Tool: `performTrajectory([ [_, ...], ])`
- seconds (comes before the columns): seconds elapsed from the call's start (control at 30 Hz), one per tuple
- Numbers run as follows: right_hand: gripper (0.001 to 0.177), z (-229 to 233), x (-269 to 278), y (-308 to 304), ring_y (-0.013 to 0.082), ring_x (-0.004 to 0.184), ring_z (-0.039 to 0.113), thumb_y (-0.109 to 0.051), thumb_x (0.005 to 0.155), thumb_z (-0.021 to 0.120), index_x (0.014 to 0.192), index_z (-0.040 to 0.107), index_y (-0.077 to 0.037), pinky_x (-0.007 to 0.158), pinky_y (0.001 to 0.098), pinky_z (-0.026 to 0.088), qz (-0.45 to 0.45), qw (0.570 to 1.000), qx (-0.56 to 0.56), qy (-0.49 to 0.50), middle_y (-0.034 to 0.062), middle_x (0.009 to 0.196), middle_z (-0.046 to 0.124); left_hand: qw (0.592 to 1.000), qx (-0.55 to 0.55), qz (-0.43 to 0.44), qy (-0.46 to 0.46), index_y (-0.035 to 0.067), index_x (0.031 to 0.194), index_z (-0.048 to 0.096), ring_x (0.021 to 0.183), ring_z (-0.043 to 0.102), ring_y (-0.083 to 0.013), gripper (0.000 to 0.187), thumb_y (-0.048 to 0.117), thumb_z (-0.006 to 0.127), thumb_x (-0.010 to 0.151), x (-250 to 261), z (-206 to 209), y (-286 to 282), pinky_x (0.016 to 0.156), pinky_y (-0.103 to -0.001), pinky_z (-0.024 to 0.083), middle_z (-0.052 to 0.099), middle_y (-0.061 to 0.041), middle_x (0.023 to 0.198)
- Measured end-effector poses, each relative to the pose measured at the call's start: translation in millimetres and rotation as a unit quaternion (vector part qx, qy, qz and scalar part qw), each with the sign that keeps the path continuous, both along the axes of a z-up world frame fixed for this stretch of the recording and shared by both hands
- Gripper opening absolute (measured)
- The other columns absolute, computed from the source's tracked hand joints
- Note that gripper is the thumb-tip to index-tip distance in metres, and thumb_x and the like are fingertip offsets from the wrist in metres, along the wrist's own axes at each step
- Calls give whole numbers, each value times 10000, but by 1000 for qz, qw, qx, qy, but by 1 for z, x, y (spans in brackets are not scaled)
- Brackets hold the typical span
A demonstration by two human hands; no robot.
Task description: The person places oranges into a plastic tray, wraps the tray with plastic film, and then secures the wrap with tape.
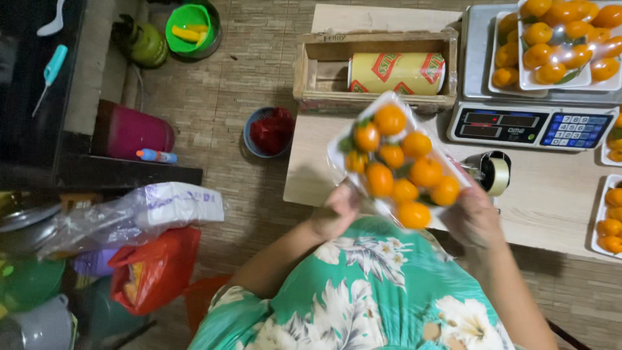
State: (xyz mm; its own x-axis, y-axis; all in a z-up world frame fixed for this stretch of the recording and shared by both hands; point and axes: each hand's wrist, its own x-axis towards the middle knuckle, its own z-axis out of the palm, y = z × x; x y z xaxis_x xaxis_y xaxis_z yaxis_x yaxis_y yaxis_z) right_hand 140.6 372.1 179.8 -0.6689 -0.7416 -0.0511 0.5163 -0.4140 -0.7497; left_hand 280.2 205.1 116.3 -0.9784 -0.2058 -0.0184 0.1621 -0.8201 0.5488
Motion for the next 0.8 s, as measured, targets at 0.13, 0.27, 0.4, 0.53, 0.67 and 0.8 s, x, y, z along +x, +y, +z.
performTrajectory([
  [0.13, 868, -61, -53, 86, 437, 1375, 486, -346, 810, 601, 1534, 370, 73, 1133, 573, 399, 96, 983, 149, -57, 278, 1552, 457, 994, 83, -70, 33, 5, 1634, 237, 1440, 478, -360, 1195, 715, 702, 793, 18, -23, -11, 1180, -527, 449, 456, -201, 1580],
  [0.27, 737, -87, -70, 122, 419, 1279, 591, -354, 898, 676, 1442, 505, 113, 1091, 534, 463, 149, 980, 130, -20, 293, 1435, 580, 978, 133, -157, 14, -51, 1498, 413, 1264, 633, -326, 904, 318, 916, 845, 13, -26, -11, 1088, -441, 526, 606, -211, 1410],
  [0.4, 627, -100, -81, 145, 426, 1342, 559, -197, 909, 646, 1430, 508, 124, 1121, 567, 449, 218, 966, 140, -7, 300, 1513, 528, 982, 56, -173, -48, -102, 1326, 578, 1064, 720, -279, 625, 221, 861, 872, -4, 17, -8, 922, -362, 597, 716, -193, 1215],
  [0.53, 605, -89, -84, 148, 388, 1377, 529, -160, 896, 608, 1413, 508, 138, 1119, 515, 437, 254, 951, 177, 9, 276, 1579, 477, 972, -66, -223, -24, -53, 1409, 583, 1223, 649, -247, 708, 266, 865, 842, -19, 34, -15, 1086, -338, 516, 671, -161, 1345],
  [0.67, 827, -17, -87, 125, 188, 889, 477, -249, 801, 574, 1532, 298, 23, 689, 333, 353, 303, 913, 223, 157, 159, 1664, 287, 958, -146, -243, -51, -41, 1417, 578, 1222, 637, -199, 761, 158, 909, 761, -23, 50, -9, 1102, -326, 526, 670, -140, 1348],
  [0.8, 966, 40, -71, 114, 392, 1295, 500, -351, 851, 475, 1711, 164, -40, 981, 452, 493, 37, 897, 248, 363, 306, 1565, 412, 930, -249, -260, -78, 48, 1422, 617, 1113, 607, -77, 695, 183, 886, 795, -24, 73, -12, 993, -210, 522, 692, -5, 1280],
])
